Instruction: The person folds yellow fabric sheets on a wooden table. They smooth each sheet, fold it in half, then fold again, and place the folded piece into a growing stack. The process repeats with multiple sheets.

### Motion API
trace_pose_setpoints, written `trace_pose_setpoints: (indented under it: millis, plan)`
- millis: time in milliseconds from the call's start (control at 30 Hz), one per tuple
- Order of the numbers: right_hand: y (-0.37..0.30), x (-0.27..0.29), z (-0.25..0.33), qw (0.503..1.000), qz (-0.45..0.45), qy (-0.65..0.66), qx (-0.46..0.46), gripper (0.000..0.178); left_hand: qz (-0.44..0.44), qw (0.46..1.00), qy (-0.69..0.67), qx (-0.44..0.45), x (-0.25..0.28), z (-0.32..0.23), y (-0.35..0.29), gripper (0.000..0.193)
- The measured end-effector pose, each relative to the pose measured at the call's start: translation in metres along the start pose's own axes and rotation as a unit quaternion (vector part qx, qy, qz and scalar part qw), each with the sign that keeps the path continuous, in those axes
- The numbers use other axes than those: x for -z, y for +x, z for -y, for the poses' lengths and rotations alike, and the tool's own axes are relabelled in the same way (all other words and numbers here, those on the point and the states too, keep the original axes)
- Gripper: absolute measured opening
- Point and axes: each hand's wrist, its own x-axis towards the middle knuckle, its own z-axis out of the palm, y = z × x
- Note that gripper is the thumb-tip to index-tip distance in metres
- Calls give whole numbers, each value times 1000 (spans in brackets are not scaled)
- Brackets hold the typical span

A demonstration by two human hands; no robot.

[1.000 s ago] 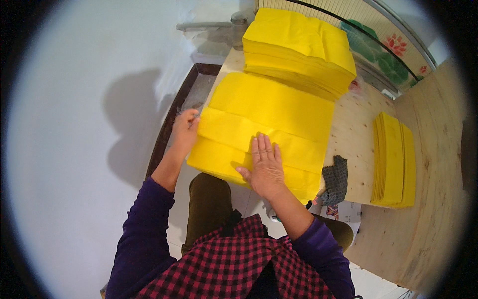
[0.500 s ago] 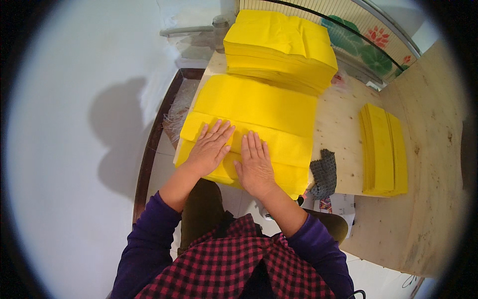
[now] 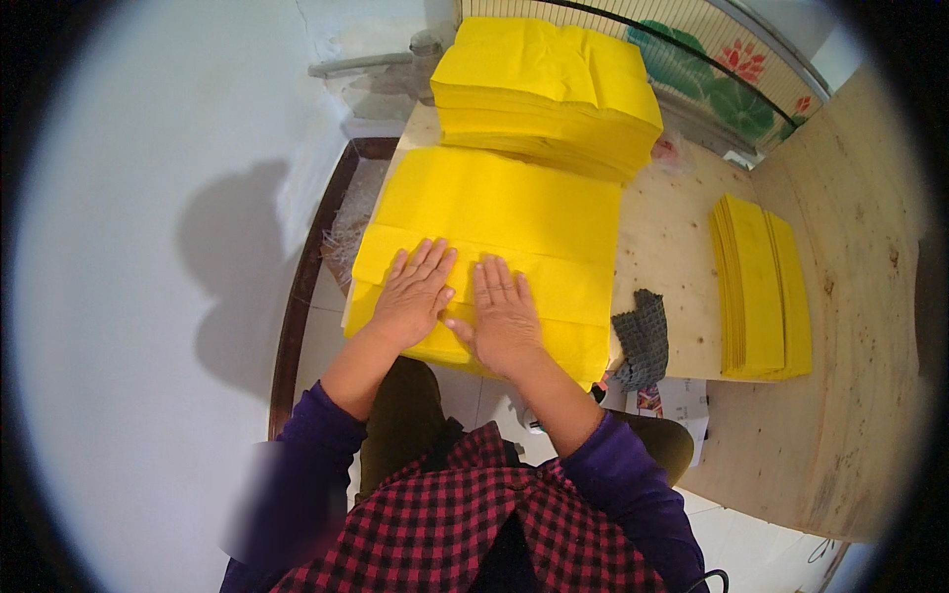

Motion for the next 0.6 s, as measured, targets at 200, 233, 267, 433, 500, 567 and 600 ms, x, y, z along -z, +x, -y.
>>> trace_pose_setpoints:
  millis: [200,233,267,433,500,567,600]
  plan:
    - [-27,13,-50,994,19,-61,-87,89,9,998,38,53,-3,7,0,61]
    - [-32,15,-57,992,22,-71,-100,89,21,997,36,70,-3,9,0,62]
    - [-35,18,-62,990,33,-77,-111,89,22,996,37,83,-4,13,-1,62]
    - [-41,27,-70,984,53,-67,-155,90,30,989,18,146,2,32,-5,64]
    - [-41,30,-69,982,60,-75,-161,90,49,983,8,178,8,39,-7,65]
    - [-41,32,-68,981,64,-76,-165,90,63,979,22,194,15,43,-10,63]
    - [-42,33,-67,981,66,-76,-166,90,73,975,26,207,20,45,-11,63]
